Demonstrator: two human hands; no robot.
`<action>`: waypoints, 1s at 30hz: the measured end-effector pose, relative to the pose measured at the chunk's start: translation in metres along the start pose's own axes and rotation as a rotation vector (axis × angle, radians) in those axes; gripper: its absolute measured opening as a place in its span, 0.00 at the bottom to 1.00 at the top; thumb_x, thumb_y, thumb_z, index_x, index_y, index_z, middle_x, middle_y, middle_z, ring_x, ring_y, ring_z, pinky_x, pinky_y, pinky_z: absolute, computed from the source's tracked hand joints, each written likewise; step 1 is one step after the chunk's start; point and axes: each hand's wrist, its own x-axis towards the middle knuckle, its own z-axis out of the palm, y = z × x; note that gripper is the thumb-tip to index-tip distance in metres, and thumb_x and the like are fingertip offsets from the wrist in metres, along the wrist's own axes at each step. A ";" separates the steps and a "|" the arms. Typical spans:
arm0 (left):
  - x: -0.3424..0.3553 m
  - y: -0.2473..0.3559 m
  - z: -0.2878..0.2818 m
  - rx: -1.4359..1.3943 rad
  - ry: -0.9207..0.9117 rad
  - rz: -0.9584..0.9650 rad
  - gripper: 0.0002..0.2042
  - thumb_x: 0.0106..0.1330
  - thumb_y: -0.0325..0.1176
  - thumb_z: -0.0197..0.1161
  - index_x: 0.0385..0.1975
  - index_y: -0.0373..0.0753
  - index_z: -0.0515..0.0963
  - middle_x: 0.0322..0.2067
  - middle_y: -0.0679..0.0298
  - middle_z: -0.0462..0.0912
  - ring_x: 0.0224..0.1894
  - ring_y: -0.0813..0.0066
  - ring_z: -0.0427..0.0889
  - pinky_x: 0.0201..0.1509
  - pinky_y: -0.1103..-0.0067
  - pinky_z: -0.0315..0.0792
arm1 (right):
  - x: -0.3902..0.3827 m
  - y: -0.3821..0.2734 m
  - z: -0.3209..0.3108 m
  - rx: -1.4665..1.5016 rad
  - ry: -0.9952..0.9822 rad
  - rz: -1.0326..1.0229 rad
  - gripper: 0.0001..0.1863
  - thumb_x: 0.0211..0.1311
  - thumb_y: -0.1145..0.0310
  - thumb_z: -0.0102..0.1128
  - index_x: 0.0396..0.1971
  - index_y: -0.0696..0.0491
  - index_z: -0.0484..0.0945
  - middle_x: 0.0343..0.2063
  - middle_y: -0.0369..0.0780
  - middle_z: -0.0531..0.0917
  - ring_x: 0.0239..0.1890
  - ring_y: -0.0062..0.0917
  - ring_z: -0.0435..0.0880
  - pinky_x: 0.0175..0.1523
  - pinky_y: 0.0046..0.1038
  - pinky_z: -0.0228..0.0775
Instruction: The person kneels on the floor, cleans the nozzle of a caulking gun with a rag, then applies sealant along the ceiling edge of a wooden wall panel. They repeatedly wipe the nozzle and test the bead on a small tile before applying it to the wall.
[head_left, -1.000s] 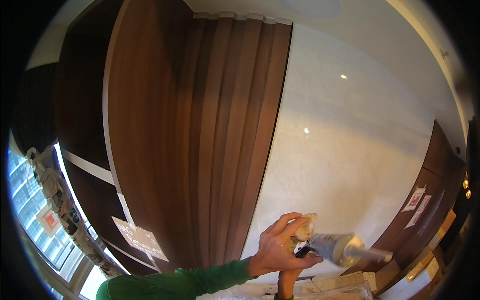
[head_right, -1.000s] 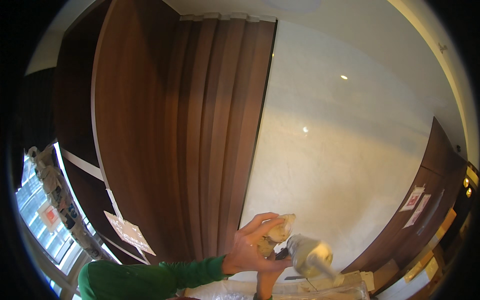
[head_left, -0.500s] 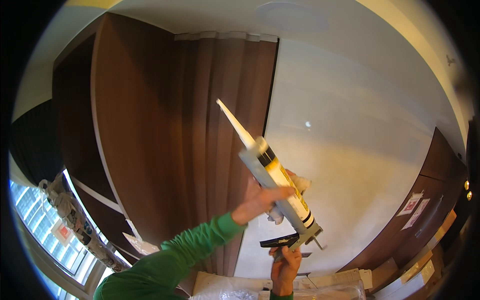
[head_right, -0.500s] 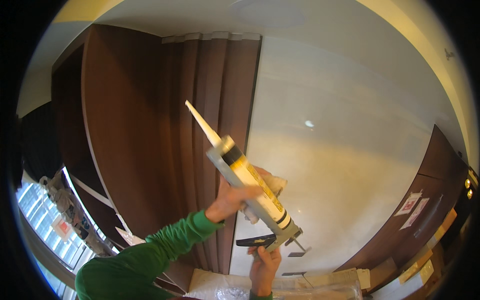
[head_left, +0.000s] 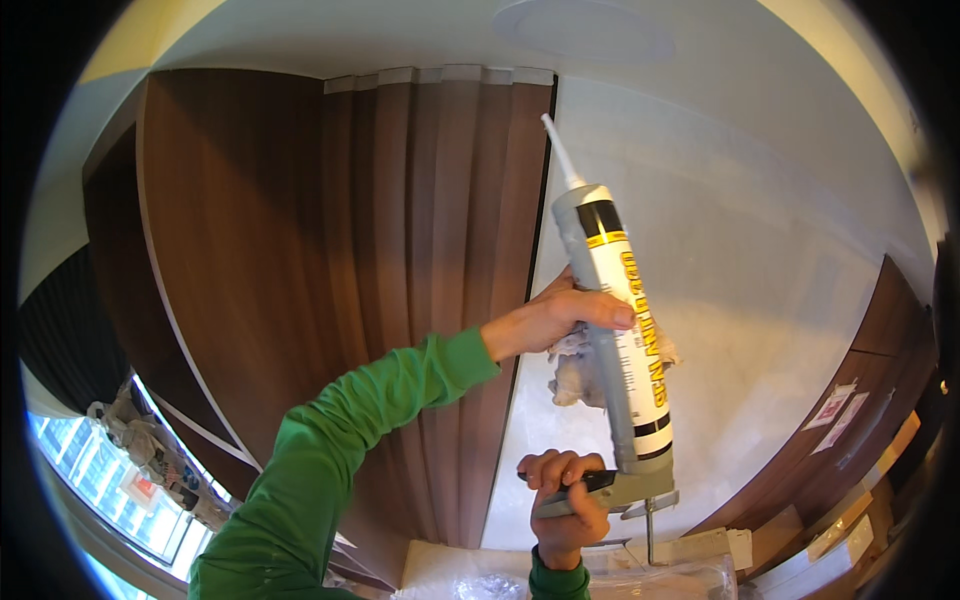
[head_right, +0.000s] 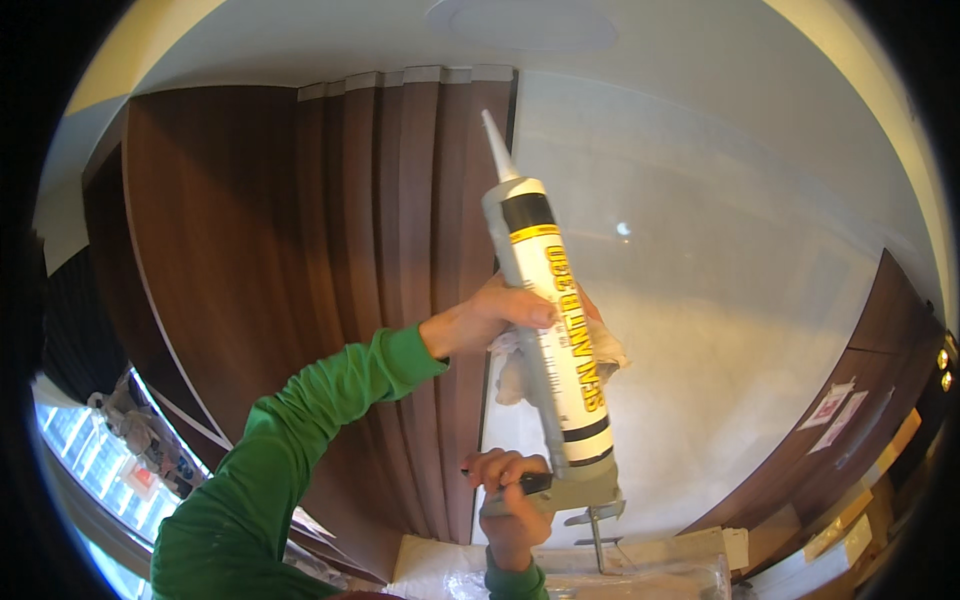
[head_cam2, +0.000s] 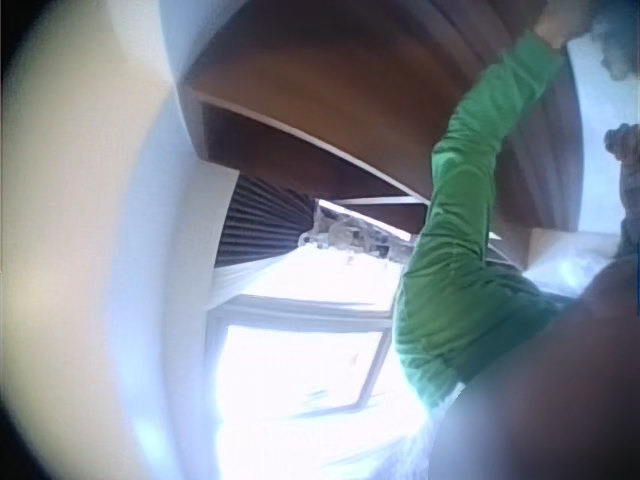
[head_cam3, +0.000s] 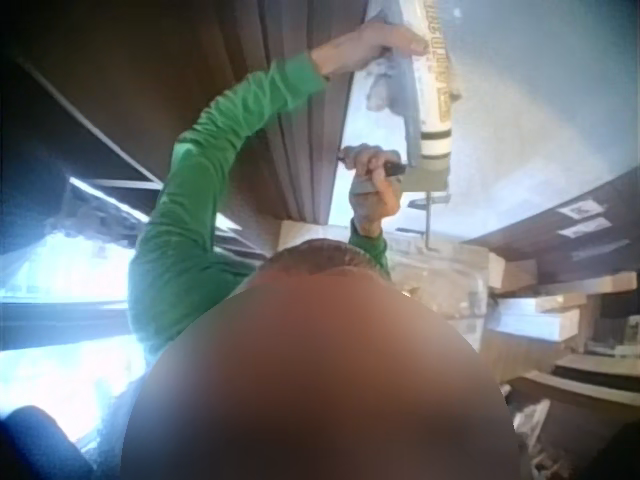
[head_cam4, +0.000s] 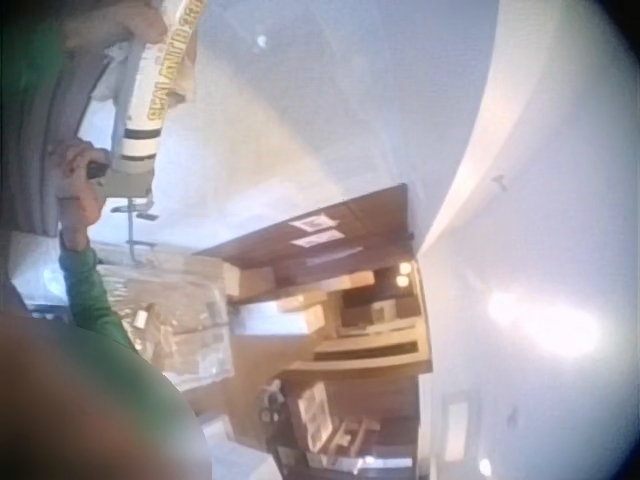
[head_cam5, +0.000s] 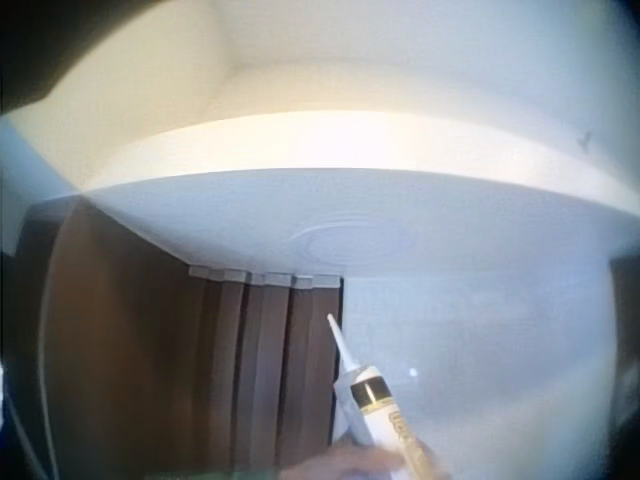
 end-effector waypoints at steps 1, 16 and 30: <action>-0.002 0.005 -0.003 0.036 0.005 -0.019 0.27 0.52 0.39 0.72 0.50 0.30 0.79 0.49 0.52 0.82 0.49 0.65 0.81 0.56 0.73 0.75 | 0.000 0.000 0.003 0.043 0.021 0.001 0.12 0.64 0.60 0.56 0.35 0.53 0.69 0.23 0.42 0.71 0.30 0.35 0.71 0.47 0.49 0.67; 0.038 0.146 -0.112 2.106 0.360 -0.249 0.43 0.49 0.31 0.63 0.71 0.39 0.58 0.39 0.46 0.84 0.44 0.46 0.83 0.48 0.60 0.78 | 0.007 -0.030 -0.025 -0.050 0.108 -0.011 0.11 0.65 0.64 0.55 0.32 0.57 0.70 0.22 0.44 0.73 0.29 0.36 0.75 0.46 0.45 0.73; 0.054 0.154 -0.114 2.497 0.193 -0.221 0.43 0.48 0.30 0.63 0.72 0.37 0.58 0.29 0.53 0.85 0.34 0.50 0.85 0.40 0.60 0.80 | 0.012 -0.032 -0.037 0.102 0.019 -0.004 0.09 0.65 0.66 0.55 0.31 0.56 0.70 0.22 0.43 0.74 0.29 0.34 0.74 0.45 0.44 0.72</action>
